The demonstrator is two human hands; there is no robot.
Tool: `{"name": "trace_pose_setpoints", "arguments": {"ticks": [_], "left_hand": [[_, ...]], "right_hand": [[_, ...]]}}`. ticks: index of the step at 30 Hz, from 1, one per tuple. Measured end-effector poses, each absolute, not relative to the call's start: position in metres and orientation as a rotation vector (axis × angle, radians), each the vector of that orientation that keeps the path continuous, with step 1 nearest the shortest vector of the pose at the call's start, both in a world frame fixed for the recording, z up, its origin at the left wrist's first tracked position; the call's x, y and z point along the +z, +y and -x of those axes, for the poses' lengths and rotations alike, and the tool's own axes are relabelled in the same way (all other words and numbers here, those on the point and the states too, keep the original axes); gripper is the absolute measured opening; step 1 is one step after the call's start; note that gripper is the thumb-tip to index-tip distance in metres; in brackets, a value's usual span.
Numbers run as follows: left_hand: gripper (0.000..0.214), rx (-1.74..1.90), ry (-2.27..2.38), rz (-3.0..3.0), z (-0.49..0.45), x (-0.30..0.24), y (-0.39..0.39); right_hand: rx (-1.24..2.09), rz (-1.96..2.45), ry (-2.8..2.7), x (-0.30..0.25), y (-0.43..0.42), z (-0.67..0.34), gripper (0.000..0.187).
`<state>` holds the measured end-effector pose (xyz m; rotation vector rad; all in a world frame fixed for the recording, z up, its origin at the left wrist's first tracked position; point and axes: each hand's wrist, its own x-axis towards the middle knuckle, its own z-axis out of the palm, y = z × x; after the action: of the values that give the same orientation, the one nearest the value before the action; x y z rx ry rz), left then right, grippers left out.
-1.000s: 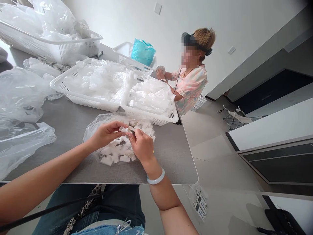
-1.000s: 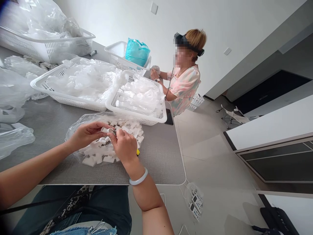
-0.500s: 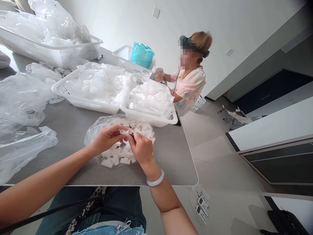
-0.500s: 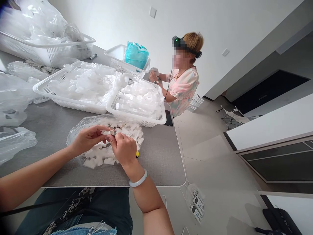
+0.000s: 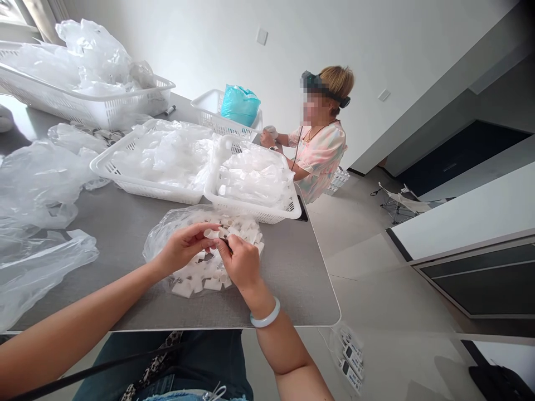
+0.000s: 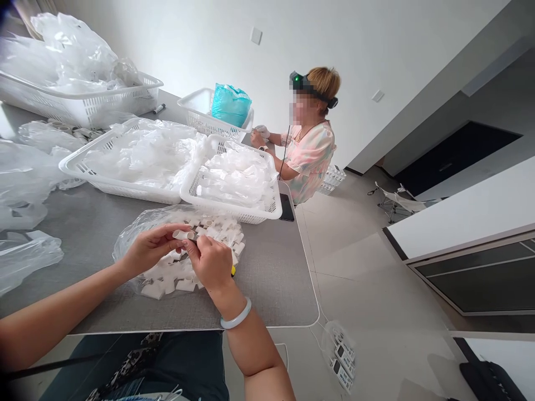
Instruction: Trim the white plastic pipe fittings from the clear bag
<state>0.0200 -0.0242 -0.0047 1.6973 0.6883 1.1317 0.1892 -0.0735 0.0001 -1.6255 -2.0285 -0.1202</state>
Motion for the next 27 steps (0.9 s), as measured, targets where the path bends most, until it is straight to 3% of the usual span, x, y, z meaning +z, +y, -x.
{"name": "trace_pose_setpoints", "arguments": {"ticks": [10,22,27], "left_hand": [[0.032,1.211,0.721,-1.582,-0.023,-0.004,-0.026],[0.029,1.063,0.656,-1.322,-0.016,0.004,-0.020],[0.047,1.068,0.609,-1.278,-0.019,0.002,-0.021]], "right_hand": [[-0.130,1.563,-1.948,-0.003,-0.074,-0.188,0.060],[-0.194,1.566,-1.918,-0.002,-0.072,-0.191,0.067],[-0.199,1.525,-1.935,-0.001,-0.074,-0.191,0.065]]}}
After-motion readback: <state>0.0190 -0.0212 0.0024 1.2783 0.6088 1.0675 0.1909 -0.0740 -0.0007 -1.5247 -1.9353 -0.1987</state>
